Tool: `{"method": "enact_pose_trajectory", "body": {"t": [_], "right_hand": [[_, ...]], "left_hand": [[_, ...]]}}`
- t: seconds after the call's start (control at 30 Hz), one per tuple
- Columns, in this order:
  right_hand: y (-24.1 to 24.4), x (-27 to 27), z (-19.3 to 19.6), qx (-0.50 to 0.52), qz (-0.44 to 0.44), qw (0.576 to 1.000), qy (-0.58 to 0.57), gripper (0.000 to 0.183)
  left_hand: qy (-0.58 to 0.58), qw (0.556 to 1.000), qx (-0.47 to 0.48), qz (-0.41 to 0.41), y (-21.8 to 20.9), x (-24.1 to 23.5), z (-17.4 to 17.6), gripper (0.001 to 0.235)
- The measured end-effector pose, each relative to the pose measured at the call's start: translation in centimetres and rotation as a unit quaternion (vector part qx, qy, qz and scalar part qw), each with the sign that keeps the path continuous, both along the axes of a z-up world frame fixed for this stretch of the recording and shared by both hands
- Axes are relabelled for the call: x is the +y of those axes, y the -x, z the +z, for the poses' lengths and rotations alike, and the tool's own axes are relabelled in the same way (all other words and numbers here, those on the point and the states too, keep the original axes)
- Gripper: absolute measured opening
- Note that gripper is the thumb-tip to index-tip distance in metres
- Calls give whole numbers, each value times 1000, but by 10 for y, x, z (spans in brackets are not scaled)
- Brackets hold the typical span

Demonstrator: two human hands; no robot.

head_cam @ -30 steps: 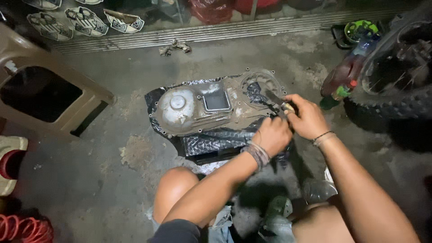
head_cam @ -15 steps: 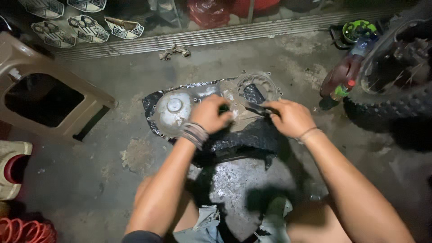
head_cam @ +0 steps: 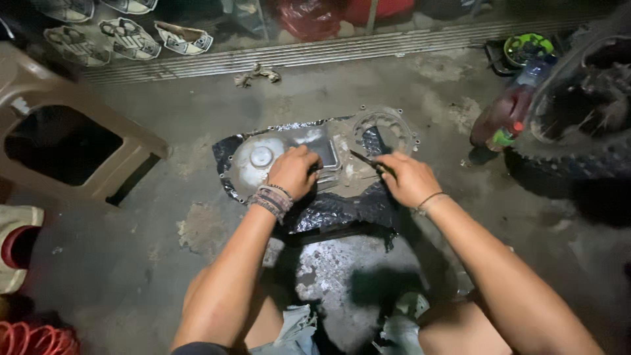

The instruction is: The person scrapes a metal engine casing with a scraper tool while sitting on the floor. They hold the casing with one hand and use the tool to remove residue from the surface.

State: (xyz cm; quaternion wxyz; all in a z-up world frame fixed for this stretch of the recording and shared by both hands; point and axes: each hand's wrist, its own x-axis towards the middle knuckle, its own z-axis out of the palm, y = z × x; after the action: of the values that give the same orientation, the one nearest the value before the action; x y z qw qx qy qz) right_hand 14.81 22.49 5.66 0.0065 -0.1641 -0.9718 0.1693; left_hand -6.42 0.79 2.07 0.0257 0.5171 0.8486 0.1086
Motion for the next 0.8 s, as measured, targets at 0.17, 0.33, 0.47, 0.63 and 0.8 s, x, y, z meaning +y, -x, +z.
{"method": "enact_pose_trajectory", "body": {"t": [0.17, 0.33, 0.47, 0.63, 0.8], "right_hand": [[-3, 1, 27, -28, -7, 999, 22, 40], [18, -4, 14, -11, -18, 999, -46, 43], [18, -1, 23, -55, 13, 995, -76, 38], [33, -7, 41, -49, 17, 992, -114, 44], [25, -18, 49, -107, 16, 990, -95, 46]], "left_hand": [[3, 1000, -20, -9, 4, -1, 7, 20], [9, 999, -34, -5, 2, 5, 2, 22], [8, 999, -32, 3, 2, 4, 4, 20], [-1, 999, -51, 15, 5, 10, -8, 17], [5, 999, -41, 18, 8, 7, -7, 20]]}}
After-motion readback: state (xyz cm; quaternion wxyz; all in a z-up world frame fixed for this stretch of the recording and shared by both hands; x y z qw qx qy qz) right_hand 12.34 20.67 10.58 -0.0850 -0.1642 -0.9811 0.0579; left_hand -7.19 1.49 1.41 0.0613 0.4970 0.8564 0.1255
